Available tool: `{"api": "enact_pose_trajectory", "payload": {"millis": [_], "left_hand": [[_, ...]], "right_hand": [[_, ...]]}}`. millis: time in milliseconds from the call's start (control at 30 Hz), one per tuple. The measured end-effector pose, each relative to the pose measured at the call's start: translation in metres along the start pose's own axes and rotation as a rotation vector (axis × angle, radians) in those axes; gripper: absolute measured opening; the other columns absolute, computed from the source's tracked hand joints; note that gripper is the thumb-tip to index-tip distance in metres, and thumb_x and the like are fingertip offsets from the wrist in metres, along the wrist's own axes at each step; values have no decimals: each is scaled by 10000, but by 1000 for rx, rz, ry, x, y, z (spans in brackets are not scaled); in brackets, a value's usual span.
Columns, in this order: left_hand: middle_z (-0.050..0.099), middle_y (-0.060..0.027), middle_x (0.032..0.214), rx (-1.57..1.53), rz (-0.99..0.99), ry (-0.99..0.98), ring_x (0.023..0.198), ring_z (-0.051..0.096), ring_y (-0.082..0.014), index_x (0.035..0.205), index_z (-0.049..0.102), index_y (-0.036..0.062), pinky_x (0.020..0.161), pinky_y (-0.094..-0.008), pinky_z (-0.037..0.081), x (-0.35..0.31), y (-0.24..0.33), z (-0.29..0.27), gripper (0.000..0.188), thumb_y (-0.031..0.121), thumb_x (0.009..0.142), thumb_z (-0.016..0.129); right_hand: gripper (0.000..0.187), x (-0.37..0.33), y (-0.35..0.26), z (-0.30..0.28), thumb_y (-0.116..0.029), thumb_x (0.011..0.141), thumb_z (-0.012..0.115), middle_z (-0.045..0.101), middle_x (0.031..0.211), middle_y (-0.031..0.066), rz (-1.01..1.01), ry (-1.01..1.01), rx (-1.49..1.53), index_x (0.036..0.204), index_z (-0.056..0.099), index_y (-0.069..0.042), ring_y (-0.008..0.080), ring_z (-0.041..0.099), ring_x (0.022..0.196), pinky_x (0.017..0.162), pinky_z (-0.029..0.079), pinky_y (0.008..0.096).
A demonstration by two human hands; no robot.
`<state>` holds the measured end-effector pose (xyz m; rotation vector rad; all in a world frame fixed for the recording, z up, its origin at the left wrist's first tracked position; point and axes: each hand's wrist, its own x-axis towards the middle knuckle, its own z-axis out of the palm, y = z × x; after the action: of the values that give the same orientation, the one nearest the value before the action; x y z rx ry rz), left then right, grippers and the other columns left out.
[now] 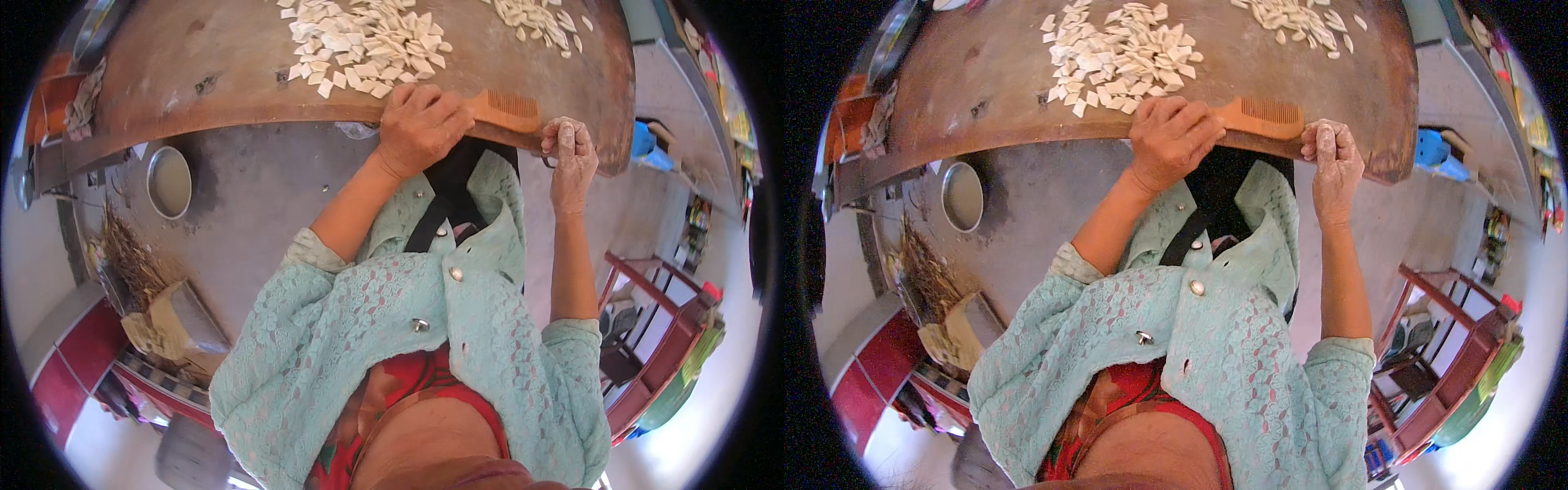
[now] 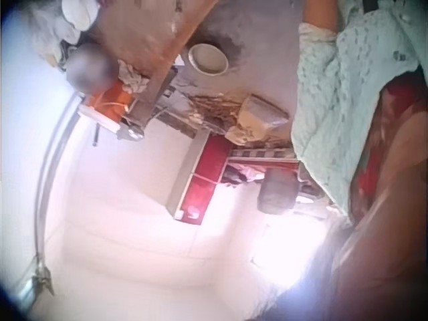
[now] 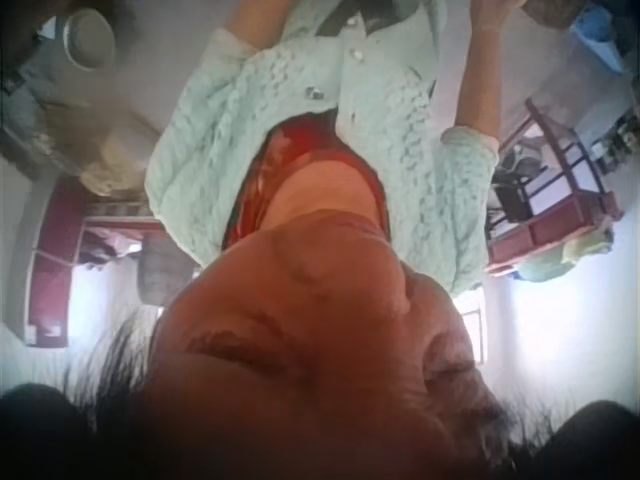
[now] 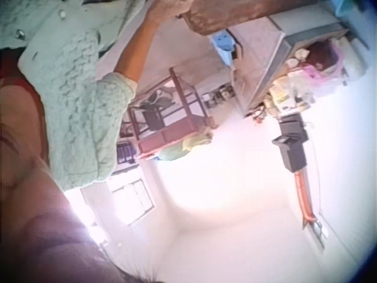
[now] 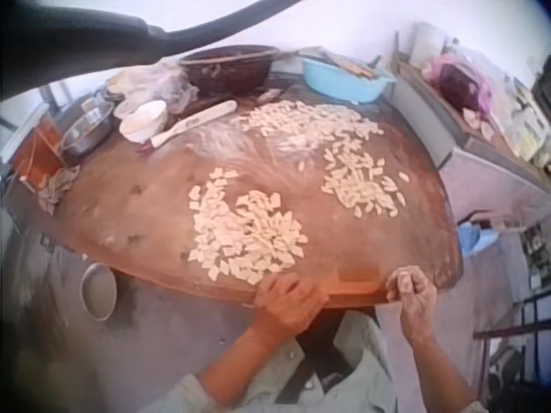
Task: The person repeatedly presses small pieces of dough against a wooden comb-like tool on a table, shaping them into uniform diamond-shaped pieces. The person handles the dough pieces one at a time, pressing and sliding them along the tool to form consistent shapes.
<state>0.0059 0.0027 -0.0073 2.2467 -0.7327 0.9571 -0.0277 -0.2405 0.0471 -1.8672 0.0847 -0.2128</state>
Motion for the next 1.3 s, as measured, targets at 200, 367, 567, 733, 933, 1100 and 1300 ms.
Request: {"api": "enact_pose_trajectory", "payload": {"millis": [200,367,567,733,933,1100,1300], "left_hand": [[659,52,982,-38,8,-7,925,608,-194,915,747,183,820,-379,446,-4,-3,4,193,237,742,811],[665,47,999,-53,15,-4,927,611,-201,934,755,178,810,-384,447,-3,-5,9,209,230,741,815],[668,29,1000,-71,-14,-114,917,620,-217,947,758,170,779,-375,464,7,-14,-5,239,216,724,831],[682,-11,1015,-91,-10,-172,908,623,-235,960,760,156,773,-365,476,9,-16,-10,269,219,713,847],[697,-43,1058,-77,-28,-226,912,622,-253,982,770,138,785,-367,481,9,-18,-16,290,217,716,857],[695,-47,1079,-63,-47,-222,913,622,-256,991,773,140,797,-377,482,5,-18,-19,292,207,720,860],[684,-37,1085,-62,-48,-150,925,616,-254,1020,755,154,800,-385,482,4,-18,-15,322,242,727,855]], "right_hand": [[241,-25,29,-21,-209,1051,540,651,880,35,133,116,19,969,649,-10,86,541,711,662,466,250],[238,-19,30,-22,-224,1041,569,656,886,33,132,145,-32,991,658,-9,90,547,703,656,467,247],[189,3,21,-3,-147,1022,584,667,881,26,-12,157,-169,974,686,4,99,596,744,672,503,264],[144,11,33,-6,-106,995,602,692,889,56,-123,180,-369,959,694,-1,129,656,736,681,524,265],[133,13,42,-1,-111,985,615,708,890,92,-196,194,-327,962,703,-14,159,678,724,665,523,276],[161,8,41,2,-141,996,610,697,838,94,-237,188,-335,965,710,-18,171,667,714,663,515,277],[187,12,40,1,-156,1009,601,677,808,71,-237,199,-333,970,714,-12,152,634,696,645,497,267]]}}
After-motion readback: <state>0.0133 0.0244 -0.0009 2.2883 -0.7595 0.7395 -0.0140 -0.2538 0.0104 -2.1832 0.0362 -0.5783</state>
